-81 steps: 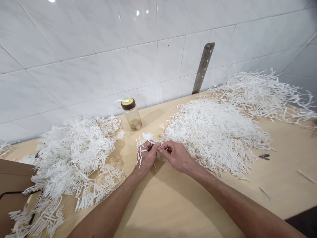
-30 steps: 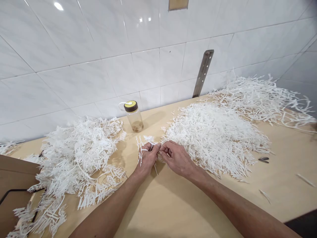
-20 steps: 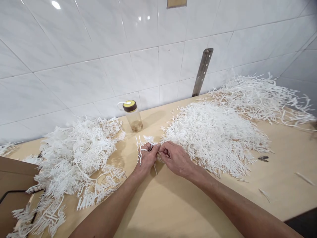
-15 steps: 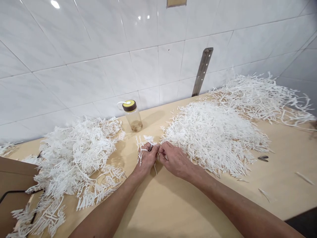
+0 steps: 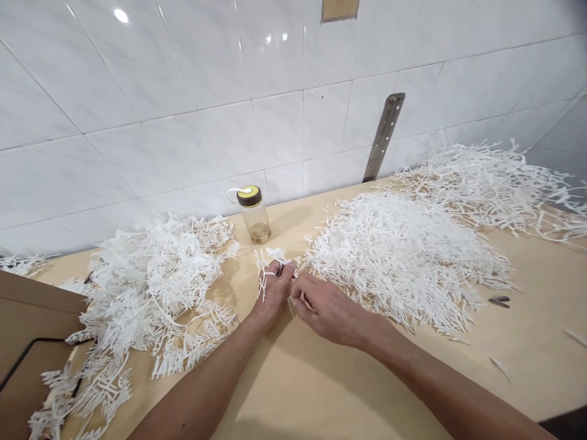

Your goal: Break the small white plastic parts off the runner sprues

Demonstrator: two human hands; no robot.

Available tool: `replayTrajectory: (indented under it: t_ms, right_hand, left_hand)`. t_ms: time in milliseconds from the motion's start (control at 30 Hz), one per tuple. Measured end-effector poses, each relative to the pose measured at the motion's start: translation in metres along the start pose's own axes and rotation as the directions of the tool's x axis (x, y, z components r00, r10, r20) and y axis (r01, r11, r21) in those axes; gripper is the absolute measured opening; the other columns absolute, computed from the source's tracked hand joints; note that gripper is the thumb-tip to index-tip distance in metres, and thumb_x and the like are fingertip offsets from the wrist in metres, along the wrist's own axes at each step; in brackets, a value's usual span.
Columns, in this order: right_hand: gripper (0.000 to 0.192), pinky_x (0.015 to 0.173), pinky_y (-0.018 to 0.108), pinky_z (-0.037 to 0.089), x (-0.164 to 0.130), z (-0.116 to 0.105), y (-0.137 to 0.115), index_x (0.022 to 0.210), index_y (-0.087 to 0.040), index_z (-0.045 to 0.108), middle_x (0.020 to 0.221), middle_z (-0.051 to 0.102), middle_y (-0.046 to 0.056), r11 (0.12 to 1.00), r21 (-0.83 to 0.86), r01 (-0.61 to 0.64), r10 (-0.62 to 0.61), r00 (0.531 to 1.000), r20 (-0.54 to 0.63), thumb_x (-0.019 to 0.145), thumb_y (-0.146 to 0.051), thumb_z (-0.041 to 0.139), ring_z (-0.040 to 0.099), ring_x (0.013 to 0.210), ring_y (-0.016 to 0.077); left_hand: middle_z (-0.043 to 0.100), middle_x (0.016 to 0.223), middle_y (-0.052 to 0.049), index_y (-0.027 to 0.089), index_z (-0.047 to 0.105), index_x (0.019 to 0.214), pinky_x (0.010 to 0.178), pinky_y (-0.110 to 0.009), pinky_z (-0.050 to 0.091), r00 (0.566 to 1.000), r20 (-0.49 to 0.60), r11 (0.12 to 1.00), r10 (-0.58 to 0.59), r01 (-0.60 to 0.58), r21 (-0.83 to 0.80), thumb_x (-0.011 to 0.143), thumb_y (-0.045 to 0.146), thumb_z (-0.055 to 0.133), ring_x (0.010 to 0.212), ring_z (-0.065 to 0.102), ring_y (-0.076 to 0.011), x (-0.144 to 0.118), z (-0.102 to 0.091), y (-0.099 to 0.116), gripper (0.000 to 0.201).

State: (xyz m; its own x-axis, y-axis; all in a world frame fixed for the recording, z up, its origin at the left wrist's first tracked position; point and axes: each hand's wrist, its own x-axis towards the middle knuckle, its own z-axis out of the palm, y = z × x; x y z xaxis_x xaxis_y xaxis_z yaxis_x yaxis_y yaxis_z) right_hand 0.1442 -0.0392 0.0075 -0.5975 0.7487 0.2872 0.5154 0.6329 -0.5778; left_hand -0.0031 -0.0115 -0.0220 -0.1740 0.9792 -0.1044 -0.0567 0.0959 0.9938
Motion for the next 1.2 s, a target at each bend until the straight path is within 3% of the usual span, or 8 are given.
replayTrajectory:
  t_ms: [133,300,533,800,933,1000,1100,1200]
  right_hand:
    - [0.009,0.06,0.027,0.037,-0.001,-0.018,0.024,0.085,-0.021,0.052,0.075,0.06,0.0,0.964,0.038,-0.262,0.265,0.951,-0.161,0.092,-0.02,0.047,0.053,0.063,0.0147]
    - [0.008,0.067,0.031,0.041,0.002,-0.02,0.041,0.093,-0.018,0.059,0.093,0.065,0.007,0.947,-0.064,-0.314,0.274,0.896,-0.349,0.09,-0.02,0.051,0.058,0.07,0.0167]
    - [0.017,0.061,0.028,0.039,0.005,-0.007,0.024,0.091,-0.02,0.066,0.078,0.069,0.001,0.926,0.143,-0.349,0.364,0.926,-0.099,0.092,-0.032,0.053,0.056,0.062,0.0152]
    - [0.02,0.064,0.027,0.035,0.004,0.004,0.026,0.075,-0.019,0.053,0.072,0.058,0.001,0.995,-0.002,-0.097,0.095,0.976,-0.195,0.094,-0.015,0.046,0.05,0.066,0.0146]
    - [0.022,0.063,0.025,0.036,0.002,0.008,0.005,0.074,-0.018,0.052,0.071,0.057,0.0,0.988,0.139,0.071,-0.066,0.997,-0.04,0.093,-0.011,0.047,0.049,0.065,0.0126]
    - [0.018,0.065,0.025,0.038,0.0,0.007,-0.004,0.075,-0.018,0.055,0.073,0.059,0.0,0.966,0.214,0.144,-0.157,0.987,0.044,0.094,-0.015,0.052,0.051,0.067,0.0127]
    - [0.014,0.068,0.026,0.04,-0.002,0.0,-0.006,0.078,-0.018,0.06,0.075,0.064,-0.001,0.959,0.259,0.111,-0.128,0.99,0.05,0.093,-0.019,0.058,0.054,0.069,0.0125]
    - [0.013,0.064,0.025,0.042,-0.001,-0.014,0.002,0.08,-0.019,0.064,0.075,0.066,-0.001,0.951,0.31,0.02,0.013,0.995,-0.103,0.091,-0.021,0.06,0.056,0.067,0.012]
  left_hand:
    - [0.04,0.043,0.009,0.019,0.048,0.065,0.038,-0.019,0.023,0.999,0.019,0.997,-0.038,0.039,-0.063,0.075,0.05,0.072,0.036,0.029,-0.0042,0.003,0.005,0.0,0.041]
    - [0.043,0.043,0.009,0.019,0.05,0.066,0.036,-0.018,0.022,0.999,0.019,0.997,-0.032,0.033,-0.067,0.072,0.049,0.075,0.033,0.029,-0.0034,0.004,0.007,0.0,0.04]
    - [0.043,0.042,0.008,0.019,0.047,0.064,0.038,-0.018,0.026,0.998,0.039,0.998,-0.046,0.047,-0.031,0.074,0.047,0.074,0.035,0.032,-0.0044,-0.004,0.01,0.003,0.04]
    - [0.039,0.046,0.01,0.019,0.045,0.064,0.042,-0.019,0.027,0.999,0.054,0.998,0.004,-0.001,-0.055,0.075,0.047,0.073,0.04,0.031,-0.0044,-0.004,0.011,-0.001,0.041]
    - [0.047,0.05,0.007,0.018,0.048,0.064,0.044,-0.019,0.03,0.999,0.034,0.999,0.035,-0.034,-0.033,0.074,0.046,0.074,0.043,0.037,-0.0051,0.007,0.004,-0.005,0.039]
    - [0.04,0.042,0.009,0.018,0.05,0.06,0.04,-0.02,0.024,1.0,0.026,1.0,-0.009,0.008,0.01,0.072,0.048,0.075,0.037,0.031,-0.0047,0.012,0.001,-0.005,0.041]
    - [0.049,0.046,0.006,0.016,0.06,0.067,0.041,-0.02,0.029,0.995,0.102,1.0,-0.004,0.005,-0.004,0.069,0.048,0.078,0.039,0.037,-0.0052,0.014,-0.002,0.0,0.037]
    - [0.056,0.056,0.004,0.016,0.067,0.087,0.043,-0.02,0.031,0.983,0.185,0.998,-0.001,0.014,-0.066,0.067,0.045,0.082,0.043,0.041,-0.0054,0.009,-0.002,0.005,0.039]
